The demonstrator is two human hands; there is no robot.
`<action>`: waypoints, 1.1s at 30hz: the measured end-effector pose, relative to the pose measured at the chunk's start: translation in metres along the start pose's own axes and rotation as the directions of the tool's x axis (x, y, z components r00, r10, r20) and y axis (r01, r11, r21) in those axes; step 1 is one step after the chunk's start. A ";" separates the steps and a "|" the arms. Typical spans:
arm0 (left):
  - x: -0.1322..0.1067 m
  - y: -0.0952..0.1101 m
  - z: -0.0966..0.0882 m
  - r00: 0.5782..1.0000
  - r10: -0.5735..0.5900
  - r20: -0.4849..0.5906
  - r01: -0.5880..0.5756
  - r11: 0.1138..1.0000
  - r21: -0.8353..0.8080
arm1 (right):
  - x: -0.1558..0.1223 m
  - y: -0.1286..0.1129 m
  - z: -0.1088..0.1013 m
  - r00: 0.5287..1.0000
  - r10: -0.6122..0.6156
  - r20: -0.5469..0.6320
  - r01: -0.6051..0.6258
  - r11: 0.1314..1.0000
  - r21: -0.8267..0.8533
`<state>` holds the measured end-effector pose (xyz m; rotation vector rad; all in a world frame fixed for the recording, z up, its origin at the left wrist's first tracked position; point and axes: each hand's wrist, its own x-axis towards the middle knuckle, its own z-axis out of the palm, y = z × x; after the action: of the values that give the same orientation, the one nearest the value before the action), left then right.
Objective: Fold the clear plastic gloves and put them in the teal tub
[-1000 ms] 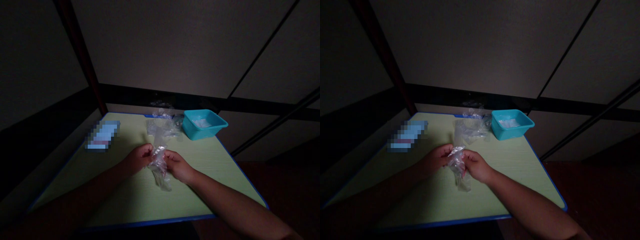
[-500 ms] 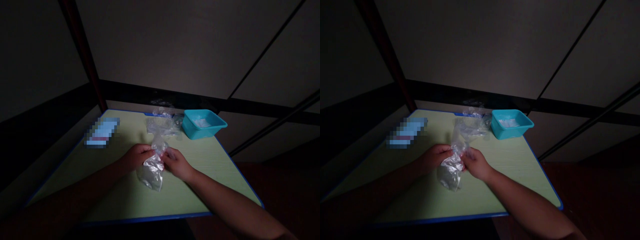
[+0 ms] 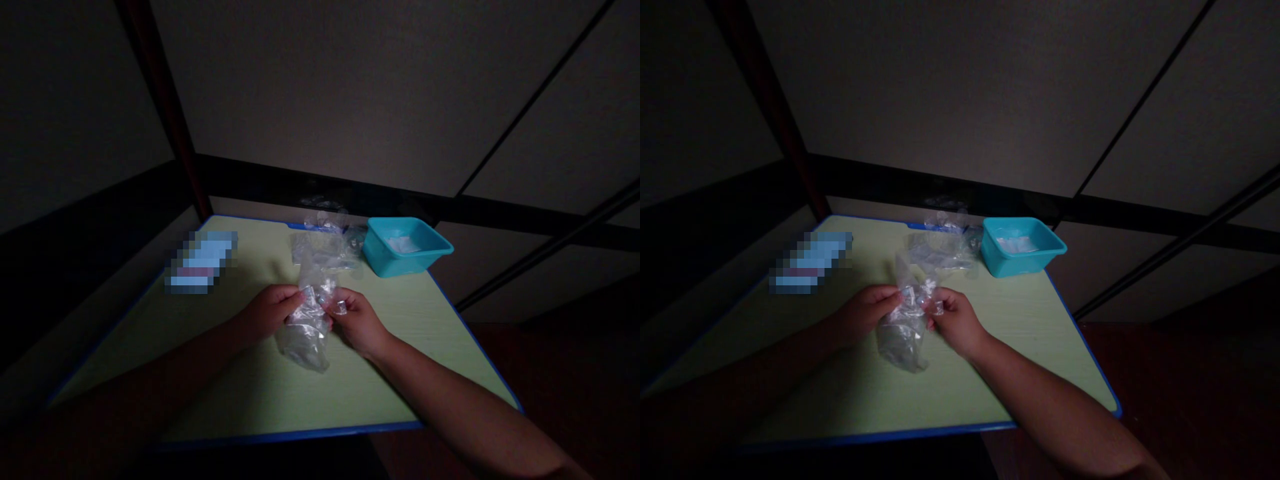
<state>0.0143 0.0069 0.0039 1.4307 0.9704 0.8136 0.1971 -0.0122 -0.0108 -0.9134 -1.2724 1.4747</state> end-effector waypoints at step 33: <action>0.004 -0.007 0.004 0.978 -0.188 0.096 0.211 0.855 -0.473 | 0.003 0.004 -0.001 0.997 -0.073 -0.040 0.074 0.997 0.025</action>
<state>0.0187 0.0094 -0.0036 0.8958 0.7919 0.7941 0.1962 -0.0087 -0.0147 -0.8651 -1.2429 1.4069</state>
